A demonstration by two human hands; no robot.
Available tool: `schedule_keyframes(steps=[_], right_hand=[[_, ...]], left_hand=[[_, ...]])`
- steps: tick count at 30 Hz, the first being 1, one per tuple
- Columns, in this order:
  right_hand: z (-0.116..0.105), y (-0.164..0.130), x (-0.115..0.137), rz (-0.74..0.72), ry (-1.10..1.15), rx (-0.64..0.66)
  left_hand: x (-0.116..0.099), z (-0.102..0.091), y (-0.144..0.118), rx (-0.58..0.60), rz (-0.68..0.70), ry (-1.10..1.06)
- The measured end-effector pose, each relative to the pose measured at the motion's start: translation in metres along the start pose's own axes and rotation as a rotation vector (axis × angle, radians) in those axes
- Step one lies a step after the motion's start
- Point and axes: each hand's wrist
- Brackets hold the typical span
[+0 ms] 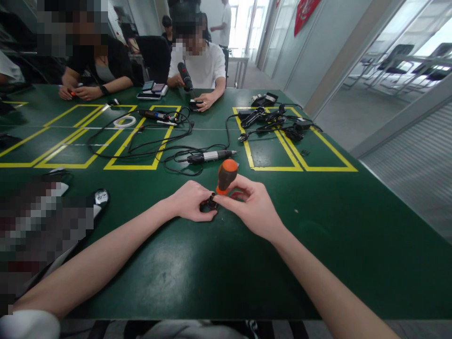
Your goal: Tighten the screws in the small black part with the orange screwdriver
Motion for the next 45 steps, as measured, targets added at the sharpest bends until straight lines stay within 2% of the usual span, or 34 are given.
schedule_keyframes(steps=[6,11,18,27,36,45], right_hand=[[0.006,-0.009,-0.006,-0.097,0.017,0.004],[0.011,-0.013,-0.007,-0.043,0.089,0.037],[0.014,-0.016,-0.013,-0.063,0.109,-0.06],[0.01,-0.016,-0.013,-0.05,0.145,0.012],[0.013,-0.014,-0.014,-0.066,0.137,-0.086],[0.014,-0.012,-0.015,-0.051,0.186,0.041]], left_hand=[[0.0,0.001,-0.001,-0.01,-0.008,-0.023],[-0.006,0.0,-0.002,-0.013,-0.016,-0.034],[-0.008,-0.002,-0.001,0.034,0.004,-0.074],[-0.008,-0.004,-0.002,0.05,-0.009,-0.108],[-0.007,-0.003,-0.002,0.029,0.003,-0.075],[-0.005,-0.002,-0.003,0.022,-0.017,-0.106]])
Point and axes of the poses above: each hand's wrist, its own y-axis towards the middle knuckle, its own z-axis out of the palm, x = y × z, and after that the axes turned 8 degrees about y, right-handed
